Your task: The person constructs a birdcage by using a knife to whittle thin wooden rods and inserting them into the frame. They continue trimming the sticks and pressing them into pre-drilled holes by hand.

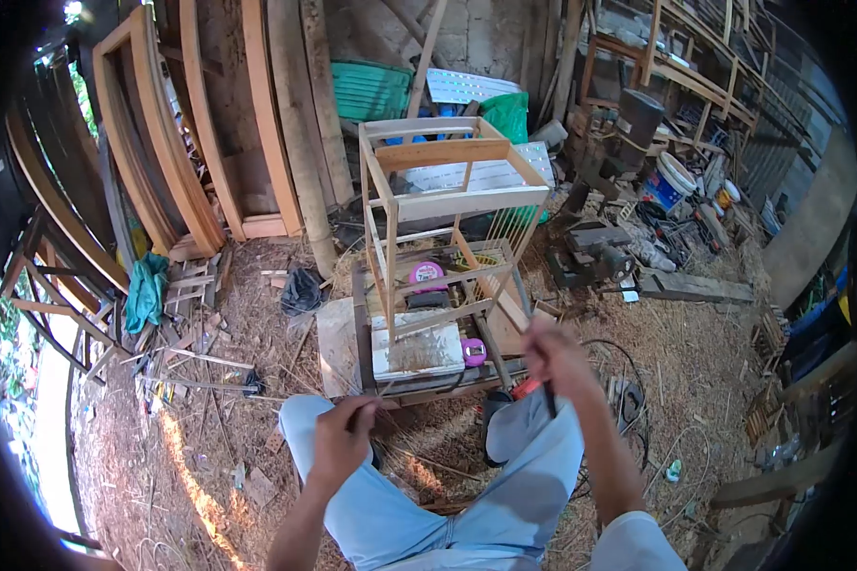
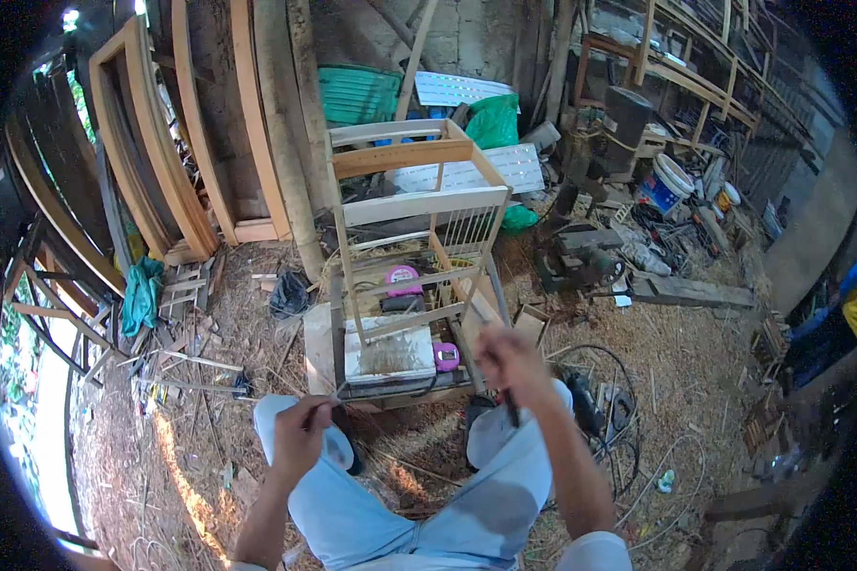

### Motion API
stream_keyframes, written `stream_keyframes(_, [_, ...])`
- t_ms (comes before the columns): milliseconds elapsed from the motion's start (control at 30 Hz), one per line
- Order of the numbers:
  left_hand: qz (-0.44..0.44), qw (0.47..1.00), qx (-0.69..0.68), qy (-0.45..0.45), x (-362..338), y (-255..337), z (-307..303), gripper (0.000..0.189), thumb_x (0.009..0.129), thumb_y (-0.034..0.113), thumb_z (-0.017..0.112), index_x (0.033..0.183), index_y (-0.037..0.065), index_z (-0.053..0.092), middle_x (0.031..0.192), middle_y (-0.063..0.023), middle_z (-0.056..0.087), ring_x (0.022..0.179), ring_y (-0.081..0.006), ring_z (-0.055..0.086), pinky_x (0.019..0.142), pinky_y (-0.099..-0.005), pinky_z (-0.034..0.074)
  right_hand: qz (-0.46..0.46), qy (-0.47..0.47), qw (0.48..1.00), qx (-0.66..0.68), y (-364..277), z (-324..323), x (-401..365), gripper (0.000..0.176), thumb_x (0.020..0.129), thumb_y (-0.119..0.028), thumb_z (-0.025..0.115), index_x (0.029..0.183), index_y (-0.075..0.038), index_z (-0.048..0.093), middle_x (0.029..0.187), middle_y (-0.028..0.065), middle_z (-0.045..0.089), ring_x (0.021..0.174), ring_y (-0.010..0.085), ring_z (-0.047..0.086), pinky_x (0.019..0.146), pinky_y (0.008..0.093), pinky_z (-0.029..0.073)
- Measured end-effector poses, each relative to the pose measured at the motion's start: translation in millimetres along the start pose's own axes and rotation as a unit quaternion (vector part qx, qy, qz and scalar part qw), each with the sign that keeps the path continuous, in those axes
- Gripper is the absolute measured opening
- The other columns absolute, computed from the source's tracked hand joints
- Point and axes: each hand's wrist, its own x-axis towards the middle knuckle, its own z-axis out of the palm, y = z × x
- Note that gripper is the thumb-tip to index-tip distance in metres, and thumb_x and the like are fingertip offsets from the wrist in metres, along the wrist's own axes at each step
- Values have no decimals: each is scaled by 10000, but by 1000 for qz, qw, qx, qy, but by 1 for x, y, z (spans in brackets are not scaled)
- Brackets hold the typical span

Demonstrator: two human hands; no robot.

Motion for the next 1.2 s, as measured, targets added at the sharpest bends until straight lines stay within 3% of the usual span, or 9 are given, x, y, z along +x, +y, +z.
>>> stream_keyframes(100, [66,998,-19,-7,11,27,28,77,843,-6,614,918,2,632,798,-162,663,675,-268,653,601,-335,498,33,-129,991,-34,6,63,-21,271,990,-230,456,1161,-60,580,597,-36,410,483,46,370,422,213,275])
stream_keyframes(267, [169,985,12,16,11,51,46,95,815,-32,615,901,-17,575,837,-177,627,720,-352,619,624,-387,501,-15,-257,963,-80,21,91,-5,277,993,-214,457,1138,-25,600,579,-32,465,475,48,393,430,207,309])
stream_keyframes(733, [219,972,80,-14,-7,33,30,199,757,-107,596,923,-1,569,834,-145,598,787,-337,593,674,-417,492,51,-148,984,-85,5,76,-16,339,971,-287,514,956,24,649,577,-27,478,452,48,374,404,216,296])
stream_keyframes(800, [214,973,91,-3,-11,21,24,203,752,-112,598,919,-1,568,832,-142,597,777,-334,591,672,-413,492,73,-32,996,42,7,59,-7,340,974,-284,507,949,32,629,560,-47,419,466,29,323,410,206,232])
stream_keyframes(933, [204,973,105,-5,-19,3,13,223,734,-126,604,912,6,573,850,-139,611,775,-314,601,667,-391,503,118,0,992,37,0,35,-2,344,986,-276,476,912,32,609,534,-45,410,426,42,293,392,215,206])
stream_keyframes(967, [195,975,102,-12,-20,2,11,228,730,-129,606,911,6,575,859,-139,618,777,-308,604,667,-382,506,89,28,995,40,3,30,1,384,992,-325,446,1062,17,605,519,-63,381,414,35,275,380,217,205])
stream_keyframes(1000, [193,976,102,-7,-19,1,12,228,730,-129,606,911,6,575,859,-139,618,777,-308,604,667,-382,506,89,25,995,37,1,25,0,384,992,-325,446,1062,17,605,519,-63,381,414,35,275,380,217,205])
stream_keyframes(1100, [235,966,102,23,-13,4,20,221,729,-116,614,906,9,578,873,-139,625,799,-304,610,674,-382,506,86,-104,979,155,5,26,-6,471,1003,-317,360,1382,-37,384,536,-65,325,443,46,266,402,214,209])
stream_keyframes(1200, [265,958,103,47,-1,14,31,180,756,-94,620,901,4,578,856,-143,628,767,-308,618,651,-386,508,36,-110,960,255,14,44,-21,465,994,-297,383,1382,-42,392,546,-74,303,451,46,249,399,212,212])
